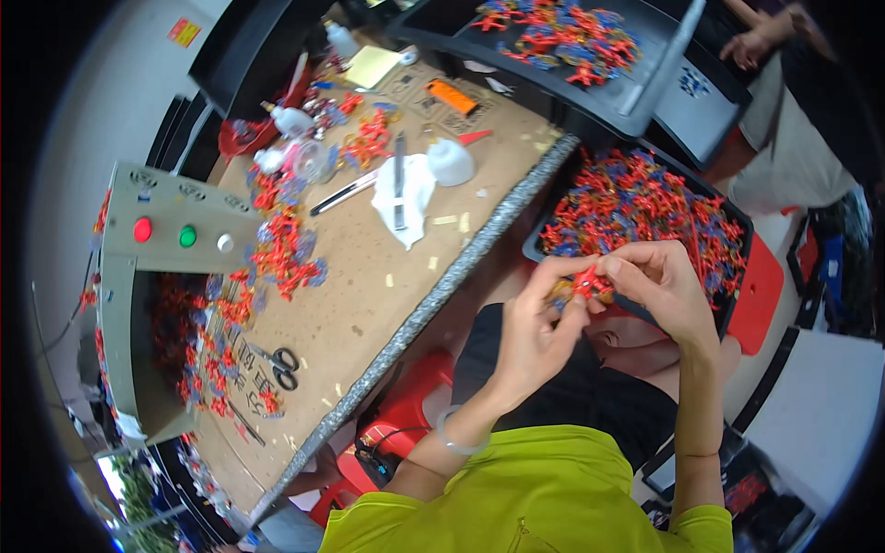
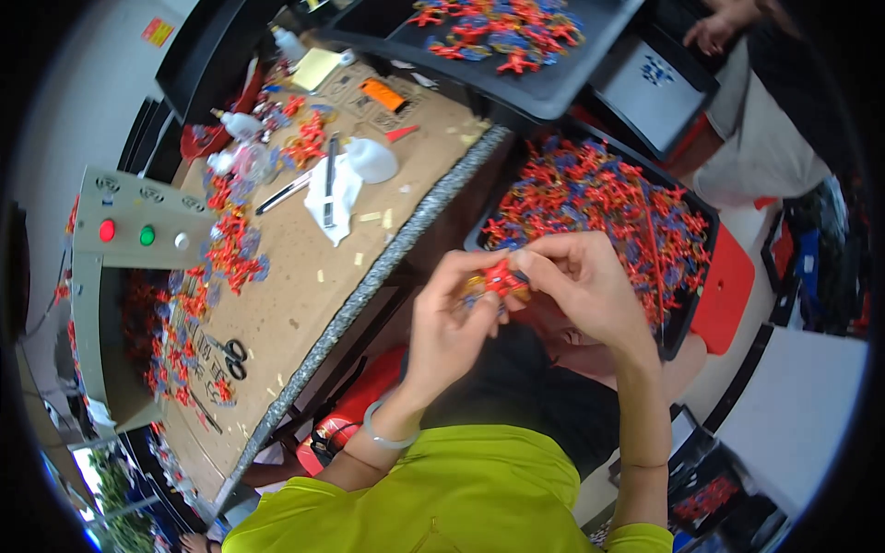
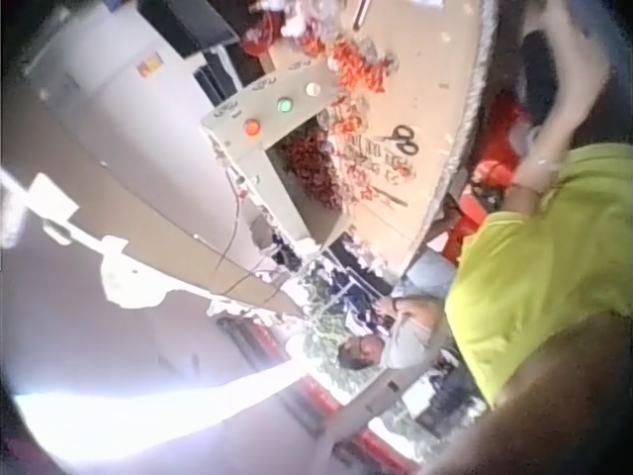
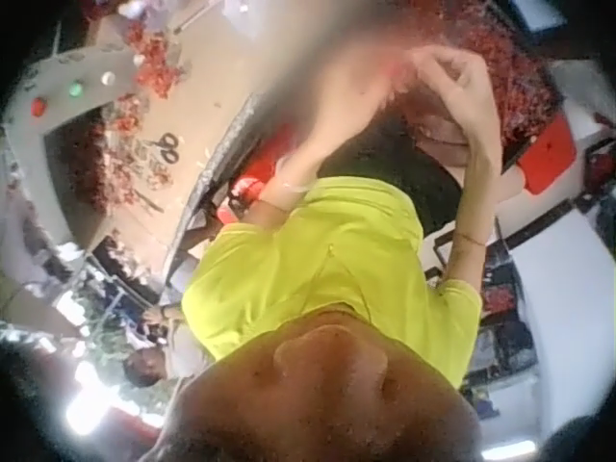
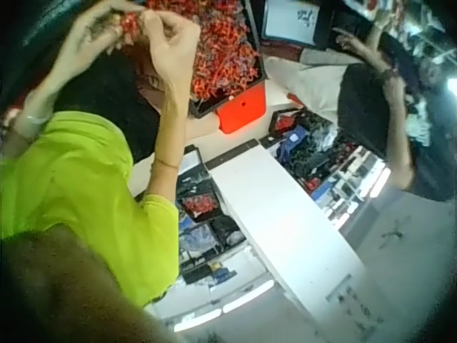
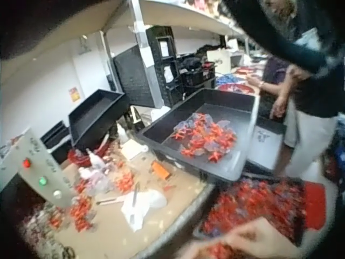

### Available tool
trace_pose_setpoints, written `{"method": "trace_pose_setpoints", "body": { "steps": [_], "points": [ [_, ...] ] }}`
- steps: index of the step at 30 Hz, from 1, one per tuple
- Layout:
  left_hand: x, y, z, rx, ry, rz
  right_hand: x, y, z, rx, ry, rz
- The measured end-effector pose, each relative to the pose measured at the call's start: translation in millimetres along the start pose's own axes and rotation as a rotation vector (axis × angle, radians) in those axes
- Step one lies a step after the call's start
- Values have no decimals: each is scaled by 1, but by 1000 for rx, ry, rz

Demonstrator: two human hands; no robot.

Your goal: The person assembles small plastic toy figurines by gluing components together with a glue bottle and applying finishing touches with a brush.

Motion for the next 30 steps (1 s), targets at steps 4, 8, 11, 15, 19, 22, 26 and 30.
{"method": "trace_pose_setpoints", "body": {
  "steps": [4,8,11,15,19,22,26,30],
  "points": [
    [43,39,-68,239,42,61,-64,-30,54,260,480,-500],
    [61,73,-129,485,13,108,-70,-72,138,349,908,-642],
    [66,88,-149,604,3,127,-61,-97,162,399,1121,-612],
    [56,88,-161,637,74,112,-92,-96,165,518,1026,-793],
    [44,74,-155,545,190,116,-143,-88,149,620,617,-1013],
    [41,69,-151,504,215,115,-151,-92,140,428,345,-889],
    [41,67,-149,474,184,110,-137,-56,126,288,215,-753],
    [38,58,-132,394,117,80,-95,-29,114,117,28,-489]
  ]
}}
Point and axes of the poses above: each hand's wrist, its own y-axis away from the middle knuckle, its own z-axis out of the palm, x = y × z, the point moved 10 cm from there along -y, towards the middle knuckle, and after that the axes turned 9 degrees about y, right-handed, at the moved point
